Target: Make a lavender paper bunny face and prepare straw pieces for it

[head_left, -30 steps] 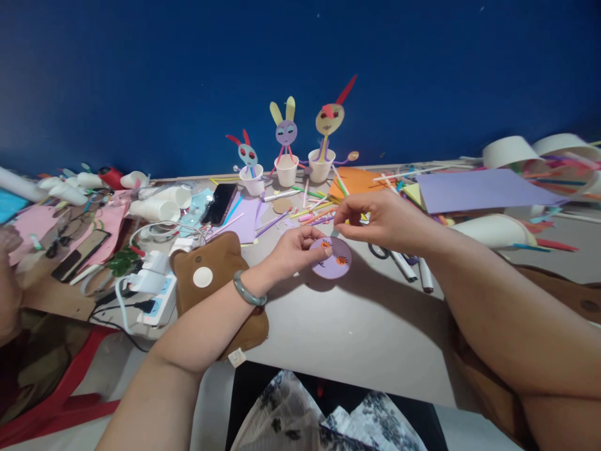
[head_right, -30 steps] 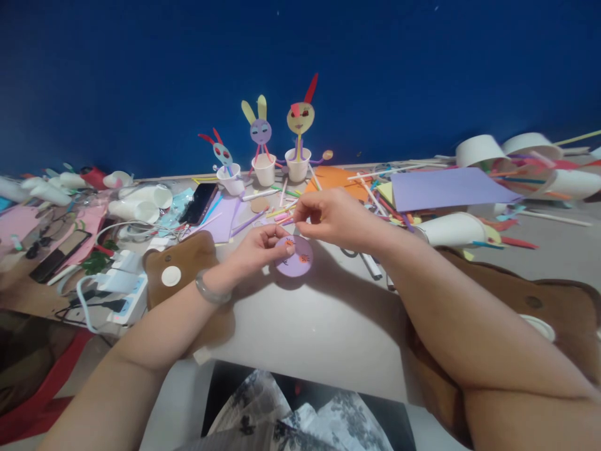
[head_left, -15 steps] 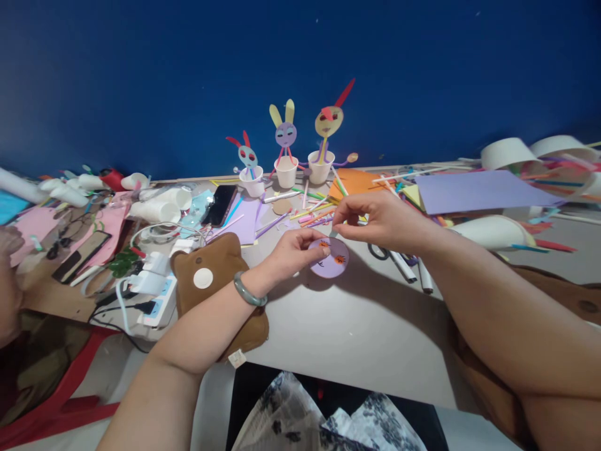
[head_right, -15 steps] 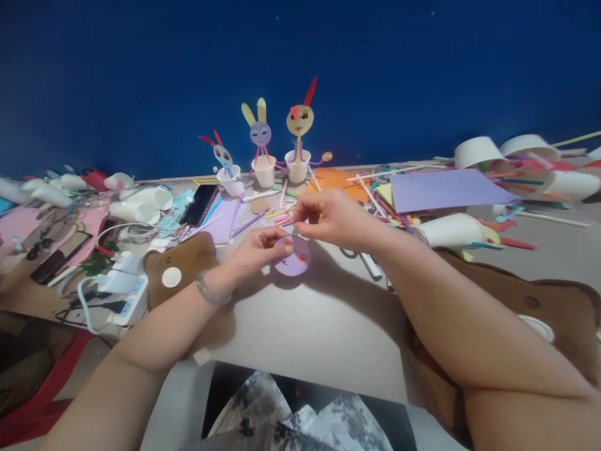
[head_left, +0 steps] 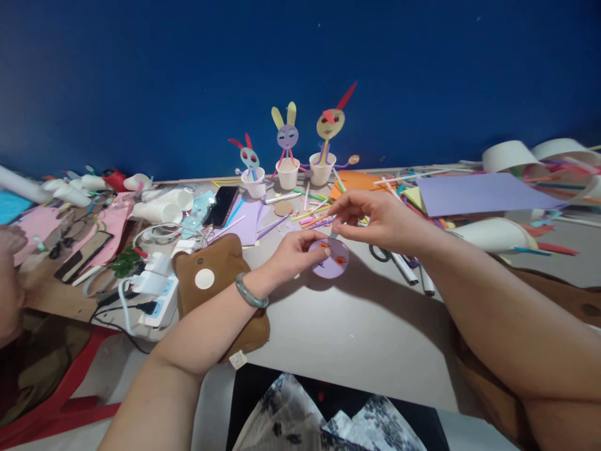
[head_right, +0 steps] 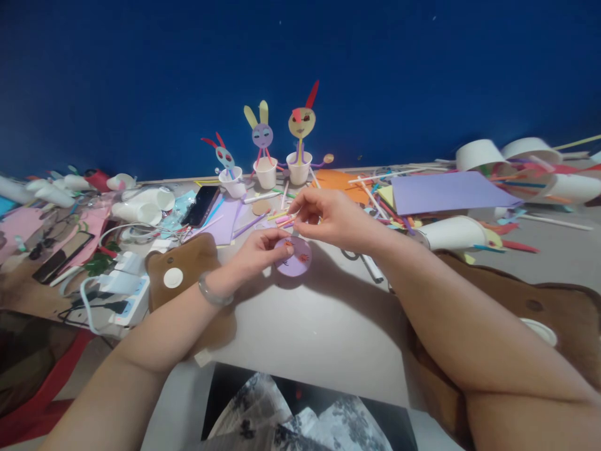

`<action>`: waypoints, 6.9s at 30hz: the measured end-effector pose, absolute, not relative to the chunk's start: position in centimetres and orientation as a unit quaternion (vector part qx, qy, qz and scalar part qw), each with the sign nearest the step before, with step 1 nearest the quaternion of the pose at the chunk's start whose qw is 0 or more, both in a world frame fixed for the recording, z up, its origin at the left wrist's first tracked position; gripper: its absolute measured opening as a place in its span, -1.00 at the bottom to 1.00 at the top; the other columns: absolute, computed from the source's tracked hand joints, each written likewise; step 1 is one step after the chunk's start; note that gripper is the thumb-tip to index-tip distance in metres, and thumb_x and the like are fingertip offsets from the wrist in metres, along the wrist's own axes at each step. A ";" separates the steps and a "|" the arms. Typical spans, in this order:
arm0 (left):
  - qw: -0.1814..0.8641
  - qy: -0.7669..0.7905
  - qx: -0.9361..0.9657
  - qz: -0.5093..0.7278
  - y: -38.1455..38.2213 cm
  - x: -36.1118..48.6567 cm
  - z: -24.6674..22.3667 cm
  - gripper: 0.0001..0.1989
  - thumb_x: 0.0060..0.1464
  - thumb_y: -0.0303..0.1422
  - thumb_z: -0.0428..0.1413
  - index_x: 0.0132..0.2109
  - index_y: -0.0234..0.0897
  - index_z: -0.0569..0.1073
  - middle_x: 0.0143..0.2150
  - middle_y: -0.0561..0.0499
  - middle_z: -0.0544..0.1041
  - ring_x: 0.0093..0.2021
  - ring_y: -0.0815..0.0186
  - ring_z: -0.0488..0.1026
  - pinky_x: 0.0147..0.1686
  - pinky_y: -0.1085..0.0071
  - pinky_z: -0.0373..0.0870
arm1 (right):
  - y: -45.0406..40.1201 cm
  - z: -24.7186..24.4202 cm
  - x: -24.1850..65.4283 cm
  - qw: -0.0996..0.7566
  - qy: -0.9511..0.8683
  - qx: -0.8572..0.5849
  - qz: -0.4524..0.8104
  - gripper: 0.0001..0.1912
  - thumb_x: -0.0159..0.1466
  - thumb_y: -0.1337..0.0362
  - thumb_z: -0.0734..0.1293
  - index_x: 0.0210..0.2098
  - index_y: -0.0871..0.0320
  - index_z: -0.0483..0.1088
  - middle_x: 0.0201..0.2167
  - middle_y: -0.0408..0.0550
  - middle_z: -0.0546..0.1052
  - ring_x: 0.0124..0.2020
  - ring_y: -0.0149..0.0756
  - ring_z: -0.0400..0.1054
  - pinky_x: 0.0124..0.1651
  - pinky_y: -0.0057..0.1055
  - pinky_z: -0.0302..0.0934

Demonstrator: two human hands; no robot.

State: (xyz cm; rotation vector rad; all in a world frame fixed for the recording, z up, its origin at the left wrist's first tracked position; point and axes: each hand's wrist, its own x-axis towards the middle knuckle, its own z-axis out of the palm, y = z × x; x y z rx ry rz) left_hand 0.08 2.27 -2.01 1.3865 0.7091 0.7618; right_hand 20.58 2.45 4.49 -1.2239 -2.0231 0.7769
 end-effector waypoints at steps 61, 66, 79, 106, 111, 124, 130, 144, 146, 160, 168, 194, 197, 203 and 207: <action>0.509 0.335 0.692 0.388 2.2 -0.6 -0.4 -0.78 0.01 -0.23 0.32 -0.37 -0.31 0.58 -0.43 0.01 0.58 -0.41 0.39 0.44 -0.36 0.45 0.36 | 0.4 4.3 19.5 0.448 -0.751 -0.423 0.236 -0.72 0.18 0.32 0.43 -0.13 0.03 0.39 -0.35 -0.13 0.57 -0.33 -0.23 0.52 -0.16 -0.24 0.46; 0.593 0.335 0.646 0.346 2.0 -0.6 0.2 -0.72 -0.04 -0.18 0.36 -0.39 -0.33 0.56 -0.47 0.04 0.53 -0.47 0.44 0.40 -0.41 0.48 0.35 | 1.2 4.0 19.9 0.408 -0.728 -0.456 0.309 -0.66 0.13 0.30 0.44 -0.10 0.04 0.37 -0.36 -0.09 0.58 -0.30 -0.18 0.53 -0.15 -0.18 0.44; 0.605 0.347 0.645 0.312 1.8 -0.7 0.1 -0.62 -0.04 -0.07 0.37 -0.37 -0.34 0.54 -0.48 0.05 0.51 -0.49 0.45 0.39 -0.44 0.48 0.34 | 0.9 4.3 19.7 0.365 -0.756 -0.444 0.315 -0.66 0.12 0.31 0.41 -0.09 0.06 0.42 -0.41 -0.16 0.60 -0.36 -0.23 0.52 -0.23 -0.27 0.39; 0.591 0.352 0.655 0.313 1.8 -0.6 -0.2 -0.61 -0.02 -0.07 0.34 -0.42 -0.34 0.51 -0.52 0.03 0.46 -0.50 0.44 0.33 -0.48 0.47 0.25 | 1.1 4.1 19.9 0.346 -0.769 -0.419 0.336 -0.61 0.12 0.27 0.48 -0.04 0.04 0.46 -0.37 -0.13 0.60 -0.31 -0.23 0.55 -0.25 -0.31 0.45; 0.600 0.356 0.645 0.312 1.8 -0.6 0.0 -0.62 -0.03 -0.09 0.34 -0.43 -0.34 0.51 -0.53 0.03 0.46 -0.51 0.45 0.33 -0.50 0.49 0.24 | 1.2 4.0 19.8 0.346 -0.770 -0.418 0.336 -0.60 0.11 0.26 0.49 -0.04 0.04 0.46 -0.35 -0.11 0.62 -0.29 -0.22 0.55 -0.21 -0.29 0.47; 0.603 0.359 0.639 0.315 1.8 -0.5 -0.2 -0.62 -0.03 -0.08 0.33 -0.40 -0.36 0.51 -0.49 0.03 0.46 -0.47 0.45 0.34 -0.45 0.49 0.25 | 1.3 3.1 19.2 0.371 -0.756 -0.433 0.322 -0.58 0.06 0.36 0.45 -0.06 0.07 0.47 -0.30 -0.10 0.58 -0.28 -0.22 0.55 -0.23 -0.28 0.49; 0.617 0.370 0.611 0.331 2.1 -0.5 -0.6 -0.60 -0.03 -0.06 0.33 -0.36 -0.35 0.50 -0.47 0.05 0.46 -0.48 0.45 0.34 -0.45 0.47 0.24 | 1.9 2.5 19.2 0.394 -0.711 -0.439 0.383 -0.45 0.11 0.26 0.49 0.09 0.08 0.38 -0.16 -0.01 0.57 -0.25 -0.20 0.53 -0.24 -0.25 0.48; 0.662 0.364 0.460 0.467 3.7 -0.3 -1.0 -0.58 -0.17 -0.12 0.43 -0.39 -0.32 0.45 -0.45 0.11 0.46 -0.42 0.46 0.35 -0.33 0.46 0.32 | 3.1 1.3 19.1 0.376 -0.628 -0.499 0.465 -0.64 0.08 0.01 0.55 -0.51 0.09 0.40 -0.48 -0.10 0.60 -0.45 -0.29 0.49 -0.40 -0.35 0.40; 0.664 0.366 0.459 0.463 3.9 -0.4 -1.1 -0.60 -0.15 -0.13 0.42 -0.35 -0.33 0.47 -0.42 0.09 0.48 -0.40 0.45 0.36 -0.32 0.44 0.32 | 3.0 1.3 18.9 0.376 -0.623 -0.501 0.469 -0.60 0.06 -0.04 0.56 -0.52 0.10 0.40 -0.49 -0.10 0.59 -0.46 -0.31 0.47 -0.42 -0.38 0.38; 0.631 0.369 0.446 0.517 4.0 -0.6 -1.0 -0.63 -0.24 -0.15 0.45 -0.48 -0.31 0.50 -0.51 0.10 0.47 -0.47 0.45 0.33 -0.38 0.46 0.30 | 2.7 1.0 18.1 0.353 -0.616 -0.534 0.459 -0.66 0.08 0.01 0.52 -0.47 0.13 0.43 -0.57 -0.11 0.52 -0.55 -0.40 0.31 -0.47 -0.42 0.17; 0.670 0.378 0.415 0.486 4.9 -0.6 -1.4 -0.51 -0.10 0.08 0.33 -0.42 -0.29 0.46 -0.49 0.05 0.46 -0.45 0.40 0.38 -0.41 0.45 0.27 | 3.0 0.3 18.3 0.364 -0.616 -0.534 0.449 -0.69 0.14 0.02 0.47 -0.45 0.13 0.43 -0.56 -0.11 0.53 -0.56 -0.40 0.31 -0.45 -0.41 0.20; 0.629 0.440 0.333 0.547 5.6 -0.7 -1.3 -0.82 -0.16 -0.46 0.29 -0.34 -0.32 0.48 -0.42 0.06 0.56 -0.38 0.37 0.47 -0.18 0.38 0.38 | 4.1 -3.8 16.6 0.130 -0.767 -0.615 0.133 -0.73 0.37 0.26 0.23 -0.14 0.22 0.54 -0.21 0.14 0.62 -0.20 -0.11 0.45 -0.17 -0.30 0.19; 0.625 0.442 0.339 0.546 5.6 -0.7 -1.5 -0.83 -0.15 -0.45 0.29 -0.35 -0.31 0.48 -0.42 0.06 0.55 -0.37 0.37 0.47 -0.18 0.38 0.38 | 4.7 -4.1 16.9 0.139 -0.765 -0.611 0.150 -0.71 0.35 0.29 0.22 -0.10 0.22 0.55 -0.26 0.09 0.62 -0.25 -0.15 0.43 -0.18 -0.31 0.20; 0.624 0.439 0.354 0.541 5.6 -0.7 -1.9 -0.84 -0.14 -0.41 0.28 -0.34 -0.31 0.49 -0.42 0.06 0.56 -0.36 0.35 0.47 -0.23 0.39 0.39 | 5.2 -4.6 17.1 0.150 -0.762 -0.608 0.169 -0.76 0.28 0.31 0.30 -0.12 0.18 0.54 -0.33 0.02 0.60 -0.32 -0.19 0.40 -0.23 -0.34 0.19; 0.624 0.448 0.357 0.532 5.5 -0.6 -2.0 -0.82 -0.15 -0.40 0.28 -0.34 -0.32 0.49 -0.42 0.05 0.55 -0.36 0.35 0.47 -0.25 0.40 0.38 | 5.2 -4.6 16.9 0.159 -0.758 -0.607 0.178 -0.86 0.26 0.33 0.30 -0.26 0.14 0.52 -0.35 0.01 0.59 -0.31 -0.19 0.40 -0.23 -0.34 0.16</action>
